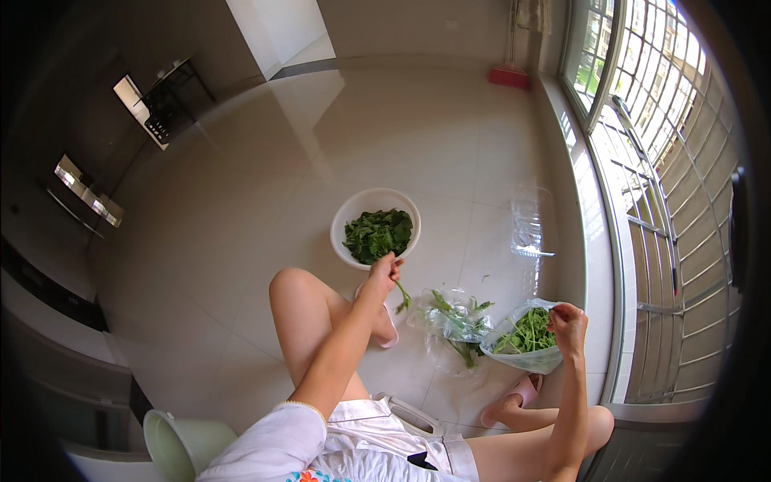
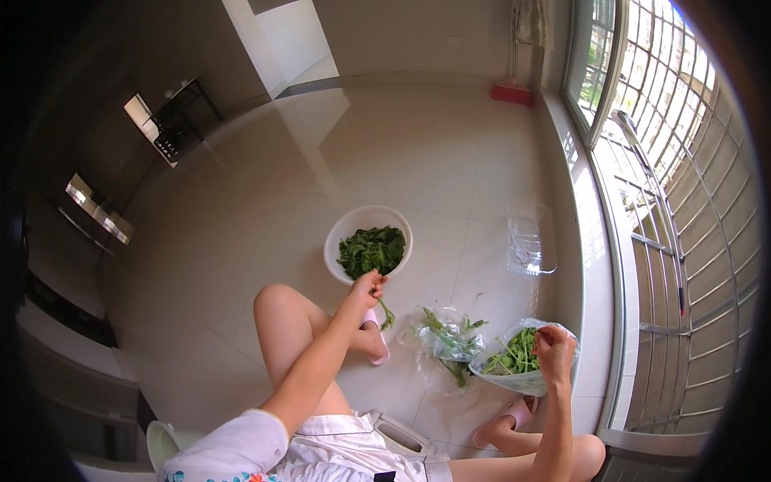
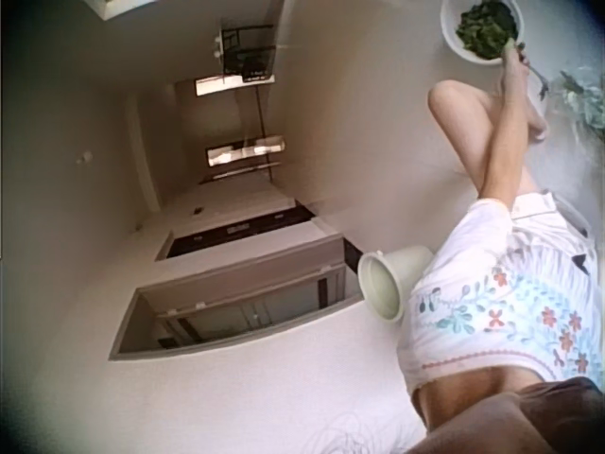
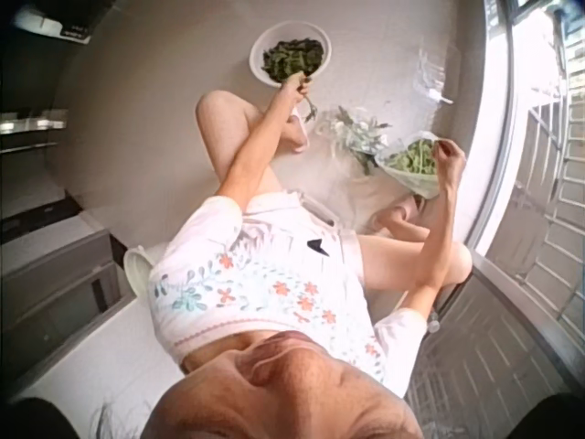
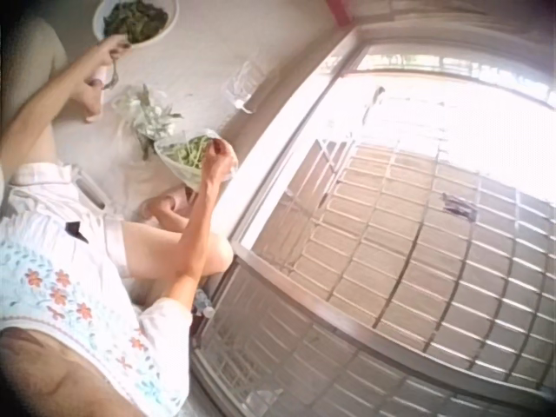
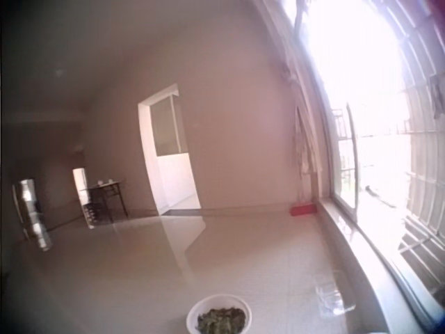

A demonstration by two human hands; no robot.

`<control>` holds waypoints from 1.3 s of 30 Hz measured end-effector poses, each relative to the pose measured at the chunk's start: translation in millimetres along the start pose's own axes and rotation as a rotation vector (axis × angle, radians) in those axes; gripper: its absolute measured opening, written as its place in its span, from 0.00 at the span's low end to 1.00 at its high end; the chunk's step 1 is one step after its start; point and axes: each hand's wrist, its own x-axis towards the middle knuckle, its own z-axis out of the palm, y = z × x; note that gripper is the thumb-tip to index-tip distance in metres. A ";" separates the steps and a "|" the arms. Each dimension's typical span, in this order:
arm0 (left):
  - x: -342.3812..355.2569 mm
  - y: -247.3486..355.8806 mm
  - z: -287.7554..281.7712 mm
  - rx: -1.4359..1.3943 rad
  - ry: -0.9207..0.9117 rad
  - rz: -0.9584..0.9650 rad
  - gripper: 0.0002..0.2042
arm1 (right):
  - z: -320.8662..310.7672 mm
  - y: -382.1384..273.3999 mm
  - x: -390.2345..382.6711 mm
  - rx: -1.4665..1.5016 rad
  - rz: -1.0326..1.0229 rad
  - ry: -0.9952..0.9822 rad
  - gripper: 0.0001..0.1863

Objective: The person plucks leaves from stalks by hand and places the leaves into a bowl while discarding the stalks into a plastic bag.

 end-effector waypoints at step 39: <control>-161.3 -123.5 109.3 0.848 -0.741 0.355 0.05 | 7.0 -32.8 -27.8 -0.199 -0.246 -0.464 0.07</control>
